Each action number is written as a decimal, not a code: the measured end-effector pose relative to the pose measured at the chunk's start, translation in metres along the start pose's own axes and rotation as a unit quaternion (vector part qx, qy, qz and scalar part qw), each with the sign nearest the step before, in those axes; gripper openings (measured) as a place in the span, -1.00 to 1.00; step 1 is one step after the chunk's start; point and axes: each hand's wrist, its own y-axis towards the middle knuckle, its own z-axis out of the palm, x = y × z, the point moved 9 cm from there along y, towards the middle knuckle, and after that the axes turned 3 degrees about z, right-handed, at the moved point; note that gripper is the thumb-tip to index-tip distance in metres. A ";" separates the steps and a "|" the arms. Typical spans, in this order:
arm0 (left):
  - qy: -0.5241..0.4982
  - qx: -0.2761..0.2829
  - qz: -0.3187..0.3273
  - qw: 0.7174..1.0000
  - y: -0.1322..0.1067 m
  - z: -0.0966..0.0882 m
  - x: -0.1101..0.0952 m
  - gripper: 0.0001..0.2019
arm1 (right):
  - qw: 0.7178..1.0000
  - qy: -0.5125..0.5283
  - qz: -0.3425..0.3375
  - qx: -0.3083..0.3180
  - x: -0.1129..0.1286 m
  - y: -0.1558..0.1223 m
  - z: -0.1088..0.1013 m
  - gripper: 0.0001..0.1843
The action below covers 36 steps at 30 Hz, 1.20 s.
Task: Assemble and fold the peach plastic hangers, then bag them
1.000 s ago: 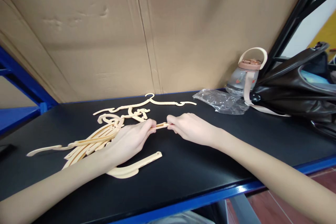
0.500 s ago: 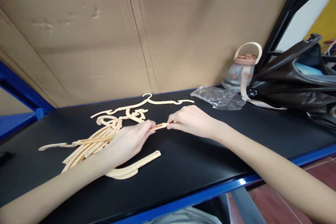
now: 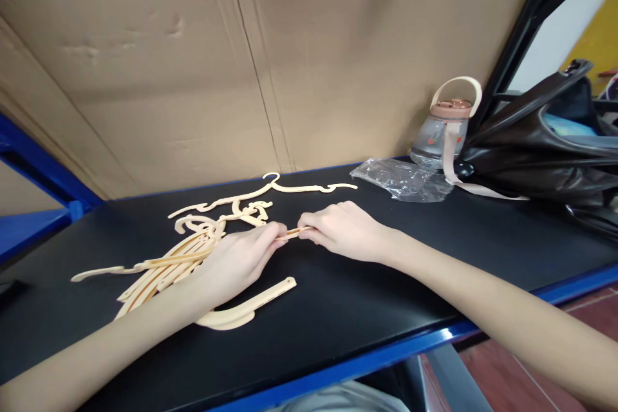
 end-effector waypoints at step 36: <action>-0.526 -0.296 -0.516 0.609 -0.087 -0.025 0.169 -0.37 | 0.928 0.325 0.121 -0.136 -0.072 0.005 -0.027 -0.70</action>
